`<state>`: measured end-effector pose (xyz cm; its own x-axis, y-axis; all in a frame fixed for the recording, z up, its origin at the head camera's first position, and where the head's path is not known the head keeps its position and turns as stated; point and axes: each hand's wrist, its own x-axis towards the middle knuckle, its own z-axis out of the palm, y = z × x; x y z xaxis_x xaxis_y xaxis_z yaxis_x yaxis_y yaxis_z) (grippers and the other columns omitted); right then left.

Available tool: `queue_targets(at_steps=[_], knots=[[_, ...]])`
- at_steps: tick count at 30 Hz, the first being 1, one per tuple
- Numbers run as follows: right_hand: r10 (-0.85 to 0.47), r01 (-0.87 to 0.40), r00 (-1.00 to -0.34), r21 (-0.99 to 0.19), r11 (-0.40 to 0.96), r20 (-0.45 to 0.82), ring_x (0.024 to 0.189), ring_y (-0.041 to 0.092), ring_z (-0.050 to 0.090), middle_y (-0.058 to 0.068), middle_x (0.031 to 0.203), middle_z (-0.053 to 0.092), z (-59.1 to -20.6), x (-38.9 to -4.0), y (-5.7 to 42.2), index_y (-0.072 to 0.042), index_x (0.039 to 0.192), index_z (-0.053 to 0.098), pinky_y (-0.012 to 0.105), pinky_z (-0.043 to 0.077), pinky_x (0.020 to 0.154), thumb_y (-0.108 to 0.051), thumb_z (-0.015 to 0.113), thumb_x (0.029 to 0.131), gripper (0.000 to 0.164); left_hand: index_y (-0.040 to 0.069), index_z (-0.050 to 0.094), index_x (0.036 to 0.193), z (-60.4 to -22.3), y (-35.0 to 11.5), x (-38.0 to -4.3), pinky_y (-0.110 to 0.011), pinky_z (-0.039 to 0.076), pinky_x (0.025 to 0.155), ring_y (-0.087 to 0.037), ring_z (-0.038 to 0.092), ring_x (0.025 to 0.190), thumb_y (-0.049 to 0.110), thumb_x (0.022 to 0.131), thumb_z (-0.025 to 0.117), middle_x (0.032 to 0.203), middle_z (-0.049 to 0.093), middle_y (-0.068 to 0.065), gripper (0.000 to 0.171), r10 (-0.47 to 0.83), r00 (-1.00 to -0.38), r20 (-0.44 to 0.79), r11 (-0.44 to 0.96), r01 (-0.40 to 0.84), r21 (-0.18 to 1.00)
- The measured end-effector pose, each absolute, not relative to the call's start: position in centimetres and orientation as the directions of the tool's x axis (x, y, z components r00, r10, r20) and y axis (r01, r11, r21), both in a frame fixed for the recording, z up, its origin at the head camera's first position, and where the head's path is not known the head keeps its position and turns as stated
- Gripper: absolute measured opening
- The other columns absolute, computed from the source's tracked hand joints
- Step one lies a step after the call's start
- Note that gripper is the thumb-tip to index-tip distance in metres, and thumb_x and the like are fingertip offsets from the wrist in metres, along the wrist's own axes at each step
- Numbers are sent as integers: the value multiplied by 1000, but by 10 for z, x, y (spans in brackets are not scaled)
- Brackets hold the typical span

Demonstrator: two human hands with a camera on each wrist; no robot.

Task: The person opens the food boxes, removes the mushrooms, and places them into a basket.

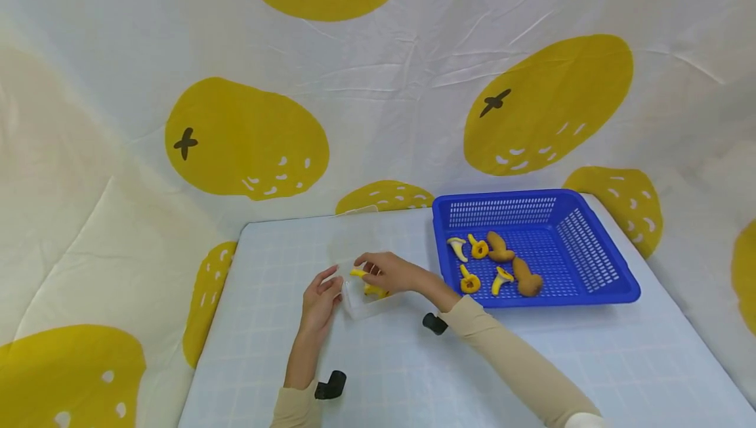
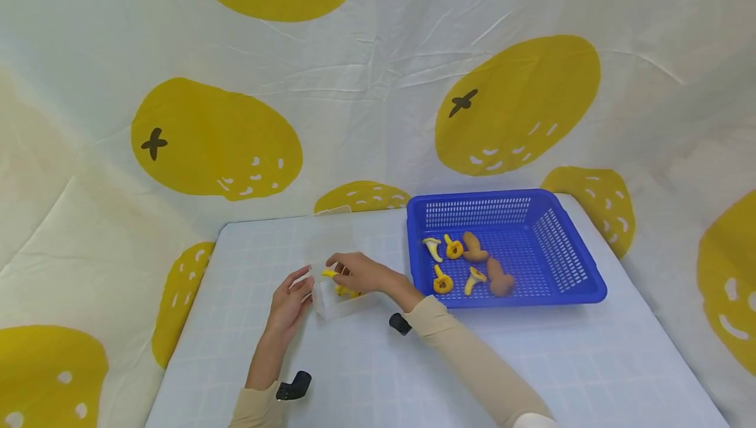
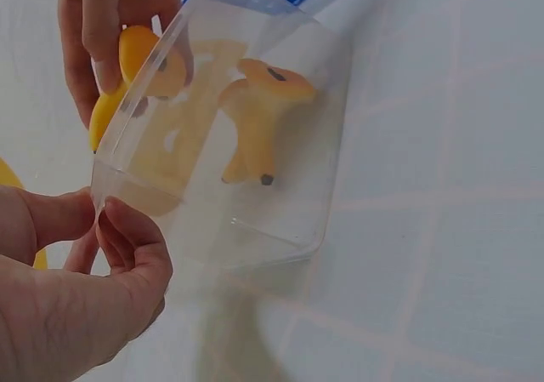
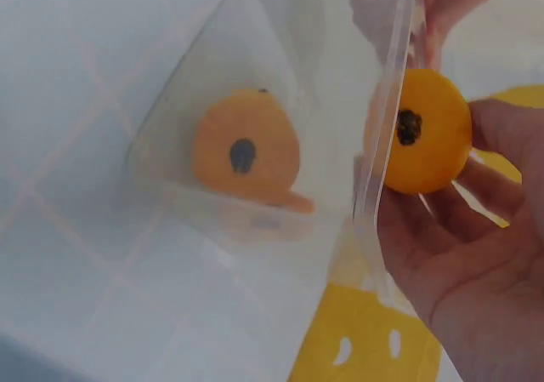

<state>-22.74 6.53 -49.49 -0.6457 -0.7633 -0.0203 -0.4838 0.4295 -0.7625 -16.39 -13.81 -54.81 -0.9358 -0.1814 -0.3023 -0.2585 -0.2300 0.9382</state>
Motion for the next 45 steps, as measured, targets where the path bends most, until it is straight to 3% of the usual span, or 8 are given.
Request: queue_targets(at_steps=[6, 17, 25, 36, 41, 45], knots=[[-716, -413, -698, -812, 412, -8, 105, 25, 65, 14, 119, 68, -488, -228, 78, -2, 137, 58, 31, 56, 90, -9, 57, 105, 33, -3, 52, 144, -545, -137, -163, -19, 49, 69, -14, 60, 93, 4, 101, 64, 109, 63, -9, 45, -189, -933, -307, -232, -262, 937], [-695, -340, -719, -872, 352, 0, 109, 26, 65, 19, 121, 66, -472, -228, 112, -2, 137, 59, 37, 54, 98, -11, 61, 103, 35, -2, 52, 145, -545, -138, -163, -19, 49, 69, -13, 60, 91, 6, 101, 65, 107, 63, -5, 46, -177, -934, -311, -238, -266, 934], [-602, -241, -798, -907, 345, -17, 108, 25, 68, 12, 117, 68, -464, -234, 147, -5, 135, 61, 40, 55, 97, -16, 67, 102, 36, -1, 54, 144, -544, -137, -163, -19, 49, 69, -13, 59, 90, 4, 101, 65, 102, 63, -1, 45, -185, -930, -316, -244, -268, 932], [-466, -129, -884, -935, 332, -44, 105, 27, 68, 18, 119, 67, -464, -233, 198, -2, 137, 59, 39, 58, 89, -19, 69, 101, 41, -3, 53, 143, -548, -139, -164, -19, 49, 70, -15, 61, 91, 3, 101, 64, 100, 64, -2, 44, -183, -934, -307, -248, -258, 934], [-376, -47, -918, -905, 423, -128, 113, 31, 66, 17, 126, 65, -464, -227, 216, -9, 141, 57, 49, 54, 97, -30, 69, 100, 48, -2, 54, 143, -550, -140, -165, -20, 50, 71, -19, 60, 95, 3, 100, 65, 107, 65, -8, 45, -184, -934, -306, -245, -258, 935], [-363, -40, -923, -904, 427, -130, 118, 35, 64, 19, 129, 64, -468, -223, 231, -7, 144, 55, 56, 50, 102, -30, 68, 102, 49, -2, 53, 144, -551, -140, -166, -20, 50, 72, -18, 61, 95, 4, 100, 65, 109, 64, -9, 45, -179, -934, -308, -239, -262, 935]])
